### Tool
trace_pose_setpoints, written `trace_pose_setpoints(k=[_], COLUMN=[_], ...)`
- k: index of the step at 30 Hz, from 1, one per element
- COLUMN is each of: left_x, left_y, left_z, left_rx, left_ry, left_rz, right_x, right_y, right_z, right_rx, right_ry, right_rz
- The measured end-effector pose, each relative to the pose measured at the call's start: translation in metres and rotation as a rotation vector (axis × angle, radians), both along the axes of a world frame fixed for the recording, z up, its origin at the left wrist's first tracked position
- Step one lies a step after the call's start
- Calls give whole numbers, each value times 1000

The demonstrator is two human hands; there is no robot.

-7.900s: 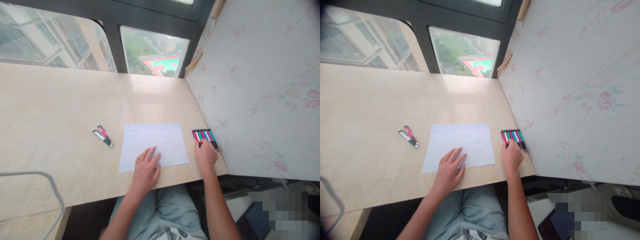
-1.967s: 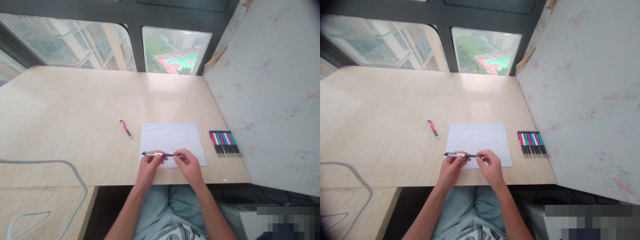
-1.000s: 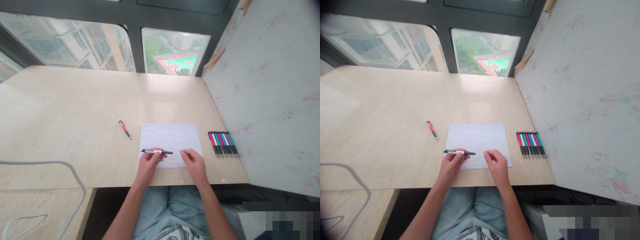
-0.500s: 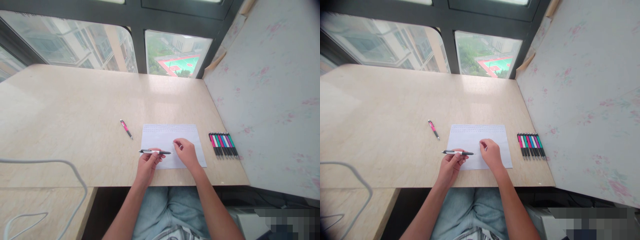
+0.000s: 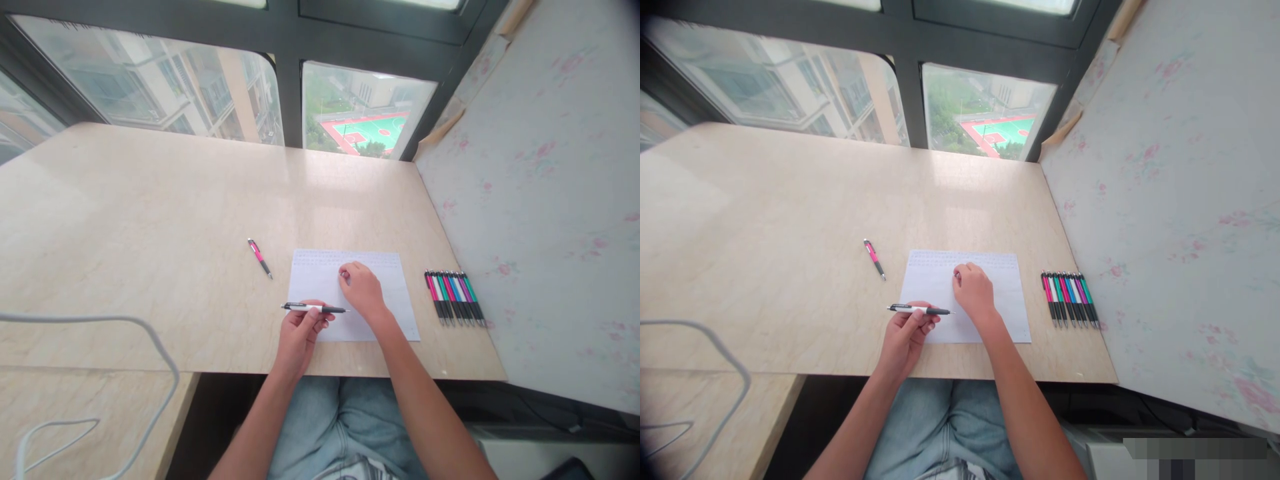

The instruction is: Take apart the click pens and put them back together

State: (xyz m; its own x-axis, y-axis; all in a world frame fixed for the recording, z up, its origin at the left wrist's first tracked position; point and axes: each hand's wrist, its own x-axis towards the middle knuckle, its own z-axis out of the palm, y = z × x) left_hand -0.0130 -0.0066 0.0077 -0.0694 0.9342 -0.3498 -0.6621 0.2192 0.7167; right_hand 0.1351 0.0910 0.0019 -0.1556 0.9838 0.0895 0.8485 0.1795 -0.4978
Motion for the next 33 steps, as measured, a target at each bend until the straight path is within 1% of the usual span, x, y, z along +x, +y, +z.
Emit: trace_pose_setpoints(k=[6,8,10,12,14,16,19,23,27,31,33], left_x=[0,0,0,0,0,1,3,6,10,9,7], left_y=[0,0,0,0,0,0,-1,-2,-2,-1,0], left_z=[0,-1,-1,-1,-1,-1,2,8,10,5,3], left_rx=[15,20,23,25,31,43,67,75,36,6,8], left_ry=[7,7,9,14,22,44,124,235,187,124,105], left_rz=[-6,-5,-4,-10,-21,-27,-37,-55,-28,-1,-1], right_x=[6,8,12,15,17,17,17,24,34,48,57], right_y=[1,-2,-10,-21,-36,-51,-66,-73,-75,-80,-82], right_z=[2,5,10,17,25,32,41,44,43,40,37], right_rx=[-8,0,-14,-89,-201,-257,-232,-181,-185,-199,-219], right_ry=[75,146,275,454,617,689,667,646,623,587,578], right_rz=[22,7,-13,-7,41,89,118,104,82,29,-24])
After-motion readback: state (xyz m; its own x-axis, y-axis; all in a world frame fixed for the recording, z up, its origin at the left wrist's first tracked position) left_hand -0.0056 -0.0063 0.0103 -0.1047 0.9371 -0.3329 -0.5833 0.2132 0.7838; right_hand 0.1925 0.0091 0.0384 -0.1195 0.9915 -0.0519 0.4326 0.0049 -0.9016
